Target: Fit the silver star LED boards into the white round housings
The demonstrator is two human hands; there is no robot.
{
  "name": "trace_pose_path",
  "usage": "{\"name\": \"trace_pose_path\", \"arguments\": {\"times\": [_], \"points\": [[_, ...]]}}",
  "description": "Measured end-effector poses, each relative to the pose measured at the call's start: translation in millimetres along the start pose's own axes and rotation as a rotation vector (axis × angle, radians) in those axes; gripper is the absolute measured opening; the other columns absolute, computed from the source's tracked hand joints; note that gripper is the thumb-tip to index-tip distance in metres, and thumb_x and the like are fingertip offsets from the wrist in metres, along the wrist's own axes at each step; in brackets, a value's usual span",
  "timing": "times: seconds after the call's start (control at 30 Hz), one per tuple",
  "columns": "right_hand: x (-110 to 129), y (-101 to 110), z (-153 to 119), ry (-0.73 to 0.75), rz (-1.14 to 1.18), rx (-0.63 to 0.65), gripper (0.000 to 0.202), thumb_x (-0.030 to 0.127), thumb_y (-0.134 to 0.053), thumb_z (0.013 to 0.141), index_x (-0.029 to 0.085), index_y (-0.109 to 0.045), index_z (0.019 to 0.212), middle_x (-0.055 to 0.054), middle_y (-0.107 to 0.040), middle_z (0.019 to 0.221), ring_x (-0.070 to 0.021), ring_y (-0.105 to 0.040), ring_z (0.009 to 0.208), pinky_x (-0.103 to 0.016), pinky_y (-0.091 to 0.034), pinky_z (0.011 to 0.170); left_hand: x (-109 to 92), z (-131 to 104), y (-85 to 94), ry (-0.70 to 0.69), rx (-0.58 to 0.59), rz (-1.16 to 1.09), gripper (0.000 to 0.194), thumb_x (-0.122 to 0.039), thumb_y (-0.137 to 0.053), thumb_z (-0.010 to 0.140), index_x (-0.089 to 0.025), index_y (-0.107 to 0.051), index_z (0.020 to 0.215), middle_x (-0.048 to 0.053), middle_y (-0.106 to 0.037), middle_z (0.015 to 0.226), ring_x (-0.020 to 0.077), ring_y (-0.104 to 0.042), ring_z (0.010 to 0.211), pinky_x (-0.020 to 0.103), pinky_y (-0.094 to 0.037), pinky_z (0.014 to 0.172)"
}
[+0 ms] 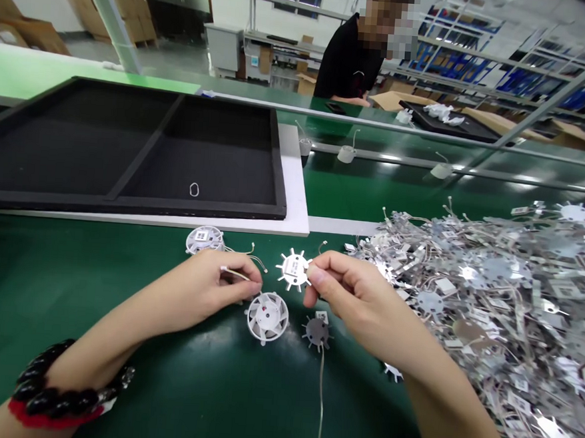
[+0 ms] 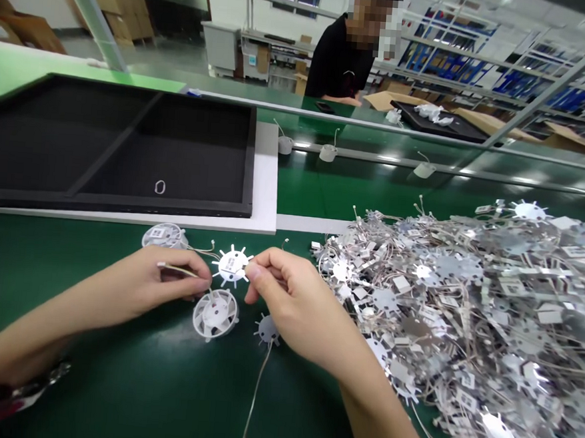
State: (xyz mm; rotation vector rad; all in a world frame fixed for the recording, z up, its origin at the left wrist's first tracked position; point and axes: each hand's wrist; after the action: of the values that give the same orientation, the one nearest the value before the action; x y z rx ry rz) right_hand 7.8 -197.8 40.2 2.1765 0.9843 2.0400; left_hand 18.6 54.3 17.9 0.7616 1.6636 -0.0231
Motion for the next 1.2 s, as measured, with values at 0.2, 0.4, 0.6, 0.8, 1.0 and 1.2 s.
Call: {"name": "trace_pose_path", "arguments": {"times": [0.2,0.4,0.6,0.8,1.0,1.2], "points": [[0.1,-2.9,0.0,-0.033,-0.033,0.010,0.034,0.038,-0.052,0.108,0.020,-0.065,0.083,0.001,-0.063,0.072,-0.0089,-0.040,0.052,-0.024,-0.029,0.047,6.4,6.7,-3.7,0.173,0.012,-0.183,0.029,-0.047,-0.084,0.080,-0.020,-0.076,0.085,0.004,-0.076,0.081,0.0179,-0.070,0.073,0.025,-0.060,0.065],[0.1,-3.7,2.2,-0.042,-0.068,0.006,0.035,0.039,-0.051,0.108,0.020,-0.066,0.083,0.001,-0.060,0.071,-0.0097,-0.043,0.053,-0.025,-0.030,0.047,9.6,10.2,-3.9,0.245,0.074,-0.234,0.038,-0.052,-0.087,0.074,-0.018,-0.073,0.083,0.004,-0.075,0.073,0.0174,-0.072,0.071,0.026,-0.062,0.068],[0.3,-4.9,0.3,-0.115,-0.074,0.050,0.032,0.038,-0.049,0.109,0.021,-0.062,0.086,0.003,-0.059,0.061,-0.0117,-0.056,0.052,-0.025,-0.037,0.049,4.2,9.7,0.8,0.278,0.136,-0.068,0.048,-0.064,-0.083,0.069,-0.019,-0.072,0.080,0.006,-0.076,0.076,0.0201,-0.071,0.067,0.030,-0.059,0.064],[-3.7,-9.0,1.7,-0.218,0.067,0.122,0.026,0.037,-0.047,0.111,0.021,-0.059,0.094,-0.005,-0.073,0.092,-0.0159,-0.076,0.068,-0.021,-0.048,0.045,6.3,-4.3,-0.4,0.129,-0.111,0.339,0.021,-0.045,-0.074,0.083,-0.024,-0.071,0.086,0.004,-0.069,0.089,0.0230,-0.058,0.079,0.030,-0.035,0.064],[-5.0,-14.6,8.6,-0.254,0.186,0.117,0.027,0.031,-0.047,0.113,0.019,-0.058,0.091,-0.003,-0.070,0.085,-0.0126,-0.072,0.074,-0.021,-0.060,0.061,4.1,-17.8,6.2,-0.111,0.051,0.521,0.029,-0.053,-0.062,0.094,-0.030,-0.075,0.108,0.005,-0.068,0.132,0.0323,-0.062,0.118,0.040,-0.042,0.099],[-8.2,-33.9,15.4,-0.210,0.423,0.097,0.025,0.029,-0.050,0.113,0.018,-0.059,0.092,-0.004,-0.070,0.094,-0.0137,-0.074,0.093,-0.025,-0.064,0.081,0.0,-15.3,13.8,-0.012,0.179,0.489,0.045,-0.062,-0.063,0.094,-0.023,-0.063,0.070,0.002,-0.069,0.100,0.0209,-0.061,0.087,0.031,-0.042,0.075]]}}
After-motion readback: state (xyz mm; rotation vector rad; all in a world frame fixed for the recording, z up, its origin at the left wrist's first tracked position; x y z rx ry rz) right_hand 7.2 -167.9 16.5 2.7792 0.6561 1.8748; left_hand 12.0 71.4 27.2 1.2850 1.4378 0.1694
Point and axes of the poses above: each hand's wrist, its own z-axis towards the middle knuckle, its own y-axis out of the back of the hand, x = y × z
